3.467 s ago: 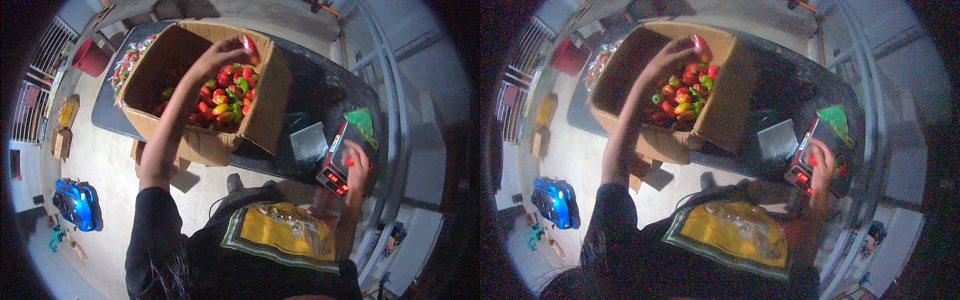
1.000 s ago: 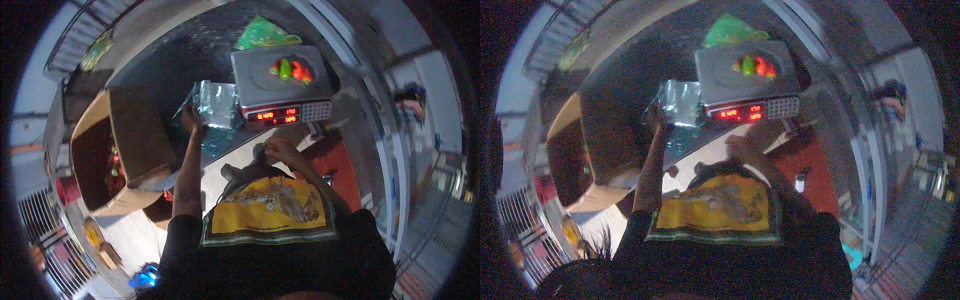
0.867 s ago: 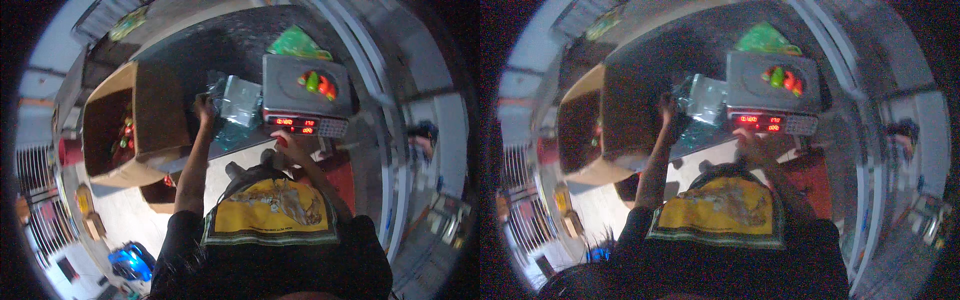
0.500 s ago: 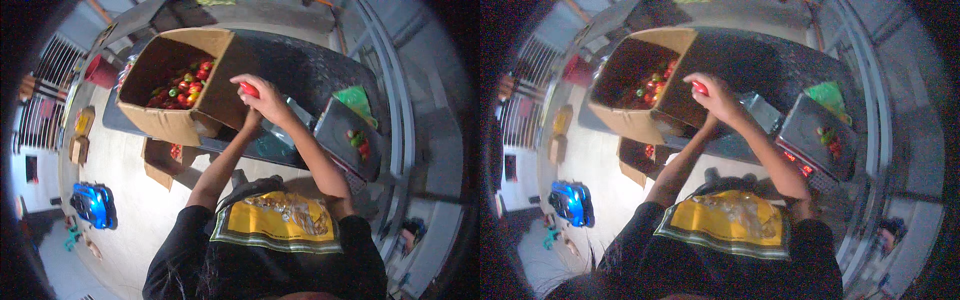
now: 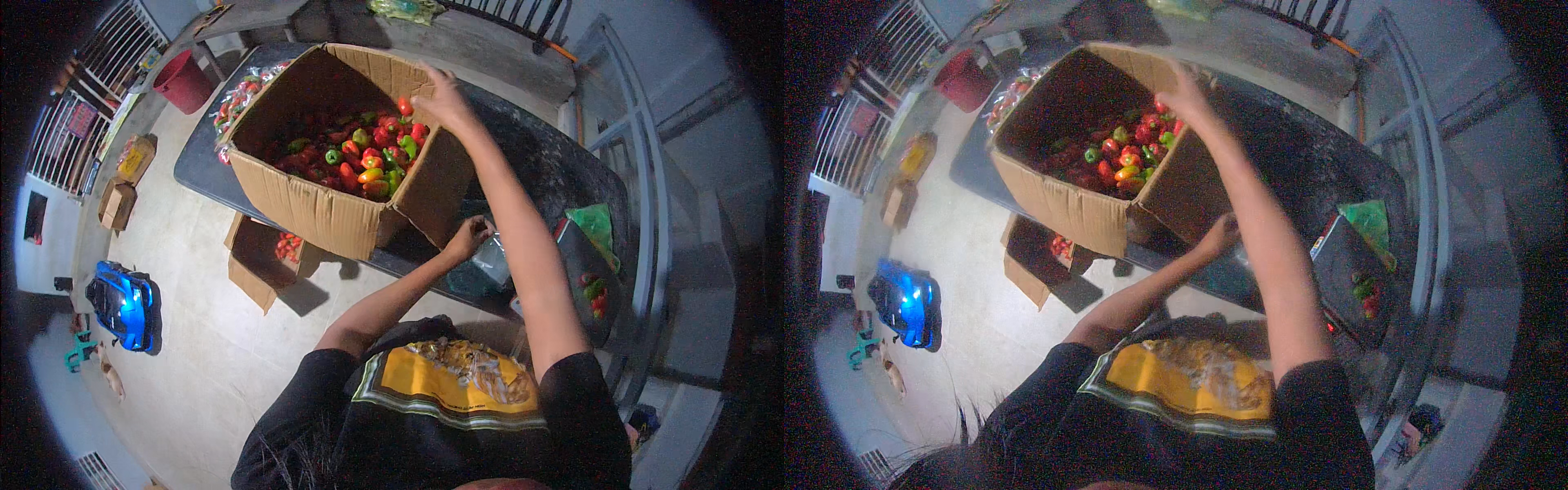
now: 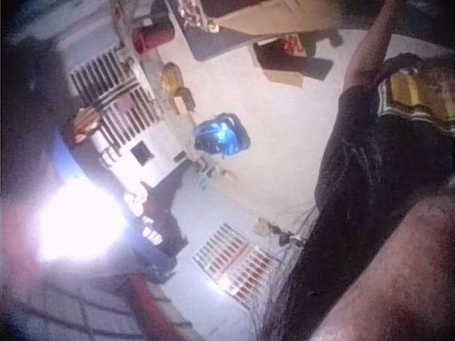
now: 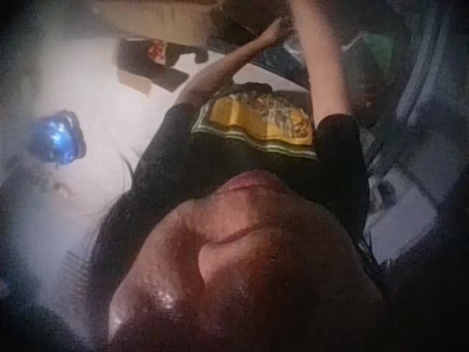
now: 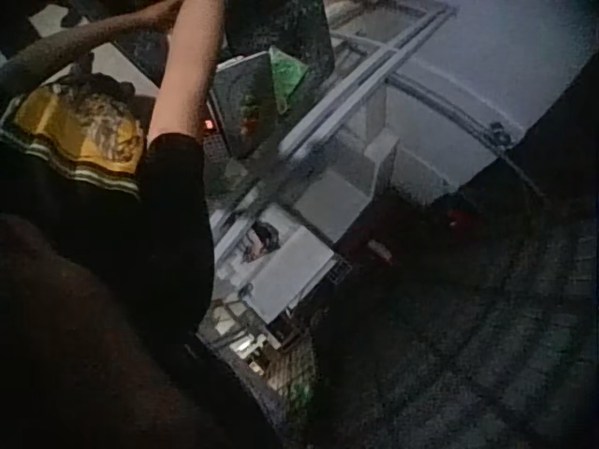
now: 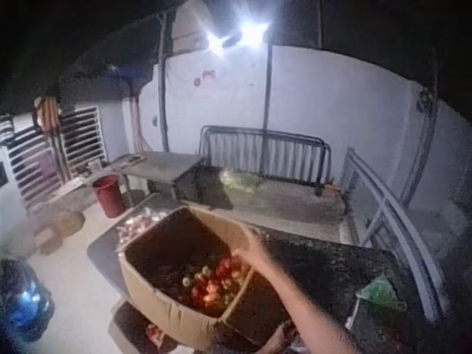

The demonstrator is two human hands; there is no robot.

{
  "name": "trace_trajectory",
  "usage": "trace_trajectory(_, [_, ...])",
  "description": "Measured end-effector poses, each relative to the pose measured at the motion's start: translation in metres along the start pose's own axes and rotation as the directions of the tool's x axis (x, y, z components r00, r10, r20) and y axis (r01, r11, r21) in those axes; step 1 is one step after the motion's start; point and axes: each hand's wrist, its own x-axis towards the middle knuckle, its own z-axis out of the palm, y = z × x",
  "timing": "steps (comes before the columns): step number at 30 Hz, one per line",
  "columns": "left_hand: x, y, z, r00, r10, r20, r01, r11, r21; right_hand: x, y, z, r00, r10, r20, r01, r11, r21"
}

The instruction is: The person selects red and green bell peppers from a cardboard box, places them into clear plastic bags, weighs the bags on a digital scale, and ties the bags shut. The process is repeated for multiple bags.

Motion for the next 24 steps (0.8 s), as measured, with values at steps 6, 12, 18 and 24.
trace_trajectory(6, [0.016,0.03,-0.001,0.981,0.192,-0.028,-0.181,0.96,0.215,-0.119,-0.003,-0.103,0.929,0.266,0.257,-0.357,0.827,0.434])
trace_trajectory(12, [0.048,0.078,0.023,0.939,0.316,0.133,-0.329,0.94,0.087,-0.208,0.015,-0.159,0.933,0.301,0.197,-0.323,0.942,0.089])
trace_trajectory(18, [0.072,0.127,0.019,0.939,0.253,0.234,-0.251,0.967,-0.042,-0.2,0.038,-0.179,0.866,0.491,-0.1,-0.465,0.861,0.205])
trace_trajectory(24, [0.042,0.144,0.04,0.905,0.329,0.272,-0.311,0.944,-0.107,-0.173,0.032,-0.193,0.876,0.398,-0.272,-0.398,0.916,0.058])
